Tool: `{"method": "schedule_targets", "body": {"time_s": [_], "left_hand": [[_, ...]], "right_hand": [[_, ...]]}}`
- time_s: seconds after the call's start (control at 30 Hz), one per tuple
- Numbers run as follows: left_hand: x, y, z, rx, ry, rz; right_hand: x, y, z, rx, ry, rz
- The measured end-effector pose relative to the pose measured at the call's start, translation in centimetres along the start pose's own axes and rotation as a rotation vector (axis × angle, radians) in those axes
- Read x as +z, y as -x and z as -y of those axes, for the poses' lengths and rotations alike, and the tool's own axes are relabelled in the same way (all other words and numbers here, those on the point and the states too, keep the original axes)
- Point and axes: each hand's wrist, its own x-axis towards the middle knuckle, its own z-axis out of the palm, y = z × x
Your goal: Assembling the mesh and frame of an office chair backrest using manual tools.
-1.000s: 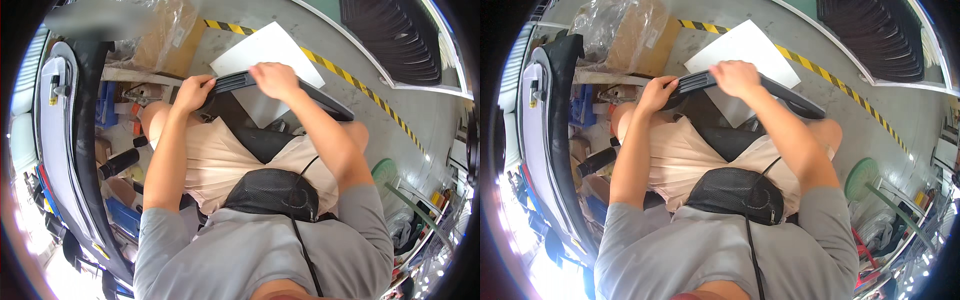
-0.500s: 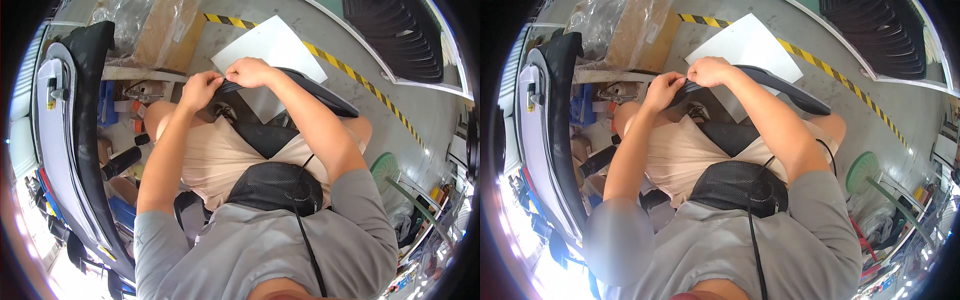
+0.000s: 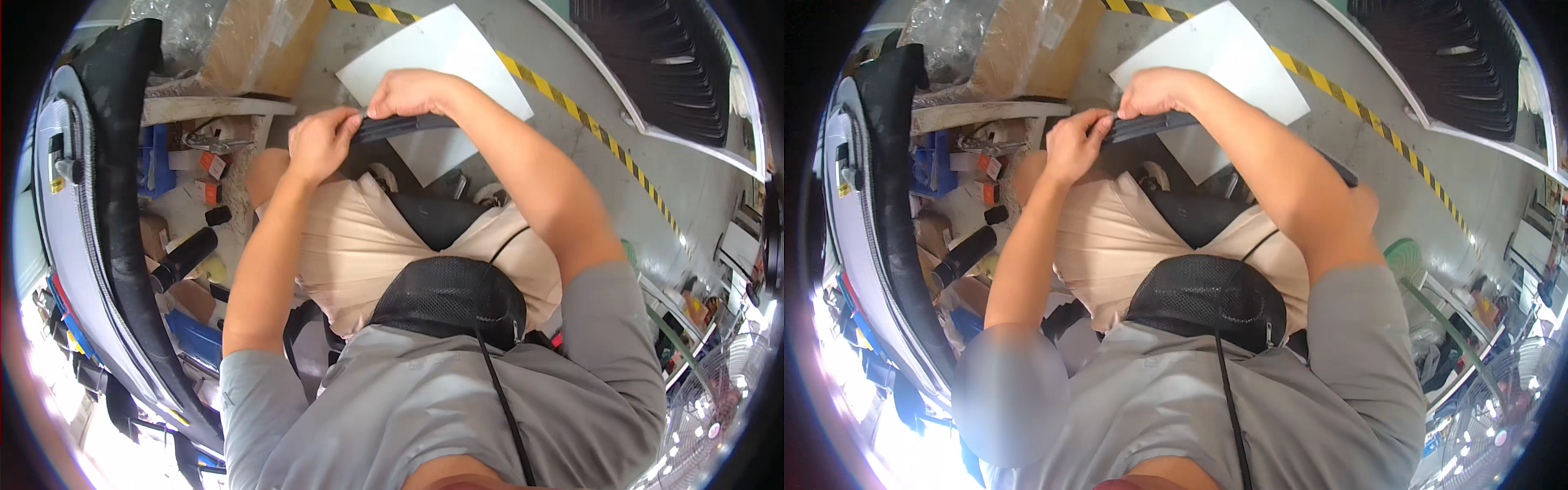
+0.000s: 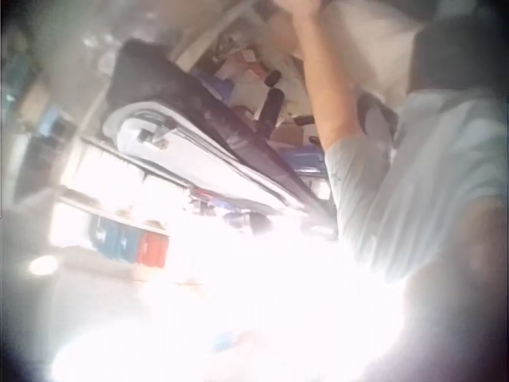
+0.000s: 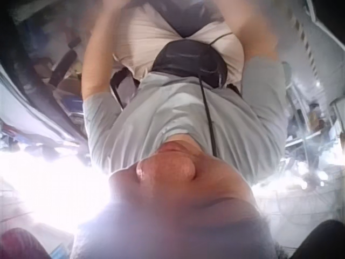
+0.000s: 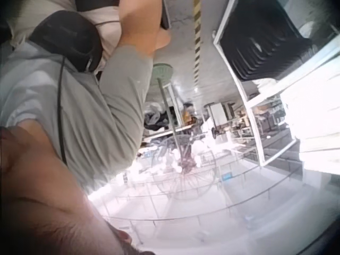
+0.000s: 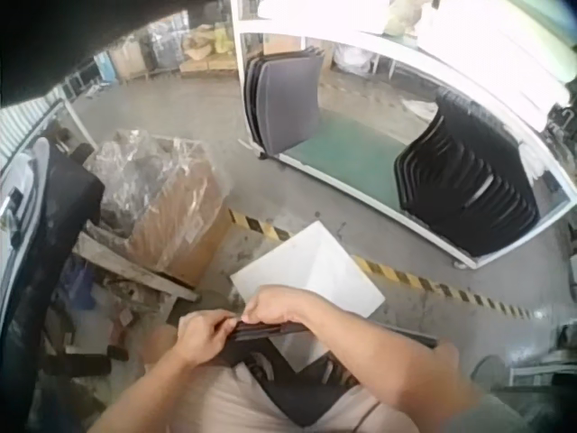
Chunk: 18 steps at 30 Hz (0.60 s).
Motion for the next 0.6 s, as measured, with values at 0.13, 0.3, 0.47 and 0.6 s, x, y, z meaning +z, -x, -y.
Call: {"method": "schedule_targets", "body": {"time_s": [0.13,0.3,0.47,0.6], "left_hand": [[-0.5,-0.2,-0.8,-0.045,0.071,-0.018],[0.7,-0.7,1.6,0.048,0.157,-0.114],[0.8,-2.1,1.6,0.395,0.096,-0.262],[0.6,-1.8,0.6,0.640,-0.059,-0.279]], "right_hand": [[0.9,0.9,-0.1,-0.071,0.156,-0.132],[2.7,1.5,-0.5,-0.167,0.428,-0.365],[2.0,1.5,-0.9,-0.363,0.616,-0.431],[2.9,0.6,-2.1,-0.461,0.875,-0.479]]}}
